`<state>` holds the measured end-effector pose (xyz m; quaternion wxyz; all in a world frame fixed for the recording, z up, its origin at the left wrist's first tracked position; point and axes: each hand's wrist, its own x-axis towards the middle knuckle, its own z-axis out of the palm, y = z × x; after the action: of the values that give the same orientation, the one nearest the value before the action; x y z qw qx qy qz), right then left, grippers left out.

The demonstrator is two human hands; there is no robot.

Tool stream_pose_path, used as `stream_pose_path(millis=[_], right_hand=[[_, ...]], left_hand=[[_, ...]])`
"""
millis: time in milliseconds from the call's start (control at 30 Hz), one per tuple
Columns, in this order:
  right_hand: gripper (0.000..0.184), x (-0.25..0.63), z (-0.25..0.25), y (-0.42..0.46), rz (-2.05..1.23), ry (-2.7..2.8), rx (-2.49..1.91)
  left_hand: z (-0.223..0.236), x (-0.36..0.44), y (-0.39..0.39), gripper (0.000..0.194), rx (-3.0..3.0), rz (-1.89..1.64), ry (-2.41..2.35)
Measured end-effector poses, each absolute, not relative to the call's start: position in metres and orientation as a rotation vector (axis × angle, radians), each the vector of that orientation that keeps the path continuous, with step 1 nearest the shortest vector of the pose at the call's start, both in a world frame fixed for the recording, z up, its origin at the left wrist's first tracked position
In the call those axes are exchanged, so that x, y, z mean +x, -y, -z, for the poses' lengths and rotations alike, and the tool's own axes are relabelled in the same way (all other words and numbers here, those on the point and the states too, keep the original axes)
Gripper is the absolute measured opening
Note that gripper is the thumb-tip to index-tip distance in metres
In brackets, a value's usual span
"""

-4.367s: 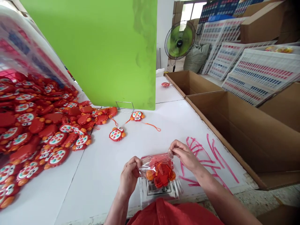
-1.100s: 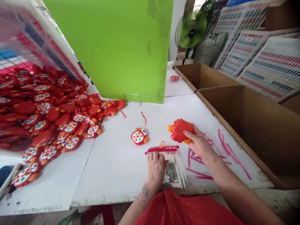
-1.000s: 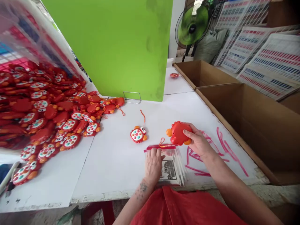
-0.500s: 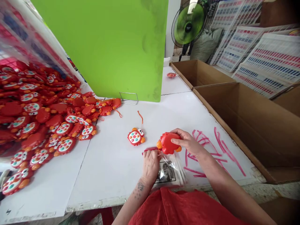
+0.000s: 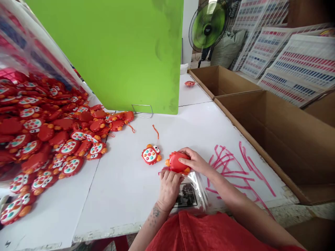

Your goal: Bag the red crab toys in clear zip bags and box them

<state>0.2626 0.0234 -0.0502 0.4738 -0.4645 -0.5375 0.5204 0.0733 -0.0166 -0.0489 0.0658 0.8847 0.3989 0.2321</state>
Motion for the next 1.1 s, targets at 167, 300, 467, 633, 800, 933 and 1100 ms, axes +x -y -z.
stream_pose_path(millis=[167,300,467,633,800,933,1100], right_hand=[[0.027,0.252,0.046,-0.022,-1.147,1.734,-1.162],[0.030,0.261,0.043,-0.021,-0.859,1.799,-1.302],[0.029,0.283,0.044,-0.008,-0.860,1.702,-1.643],[0.038,0.269,0.053,0.008,-0.894,1.712,-1.691],[0.039,0.250,0.056,0.014,-0.838,1.517,-1.598],[0.035,0.243,0.051,0.018,-0.893,1.338,-1.509],[0.035,0.240,0.048,0.022,-1.035,1.170,-1.365]], left_hand=[[0.043,0.072,0.017,0.009,2.612,-0.865,-1.286],[0.042,0.073,0.015,0.009,2.508,-0.870,-1.239],[0.042,0.074,0.006,0.008,2.289,-0.741,-1.292],[0.030,0.073,-0.005,0.006,2.178,-0.604,-1.286],[0.019,0.078,-0.003,0.007,2.215,-0.569,-1.296],[0.013,0.082,0.003,0.011,2.173,-0.506,-1.310],[0.009,0.063,0.007,0.016,2.013,-0.832,-1.464]])
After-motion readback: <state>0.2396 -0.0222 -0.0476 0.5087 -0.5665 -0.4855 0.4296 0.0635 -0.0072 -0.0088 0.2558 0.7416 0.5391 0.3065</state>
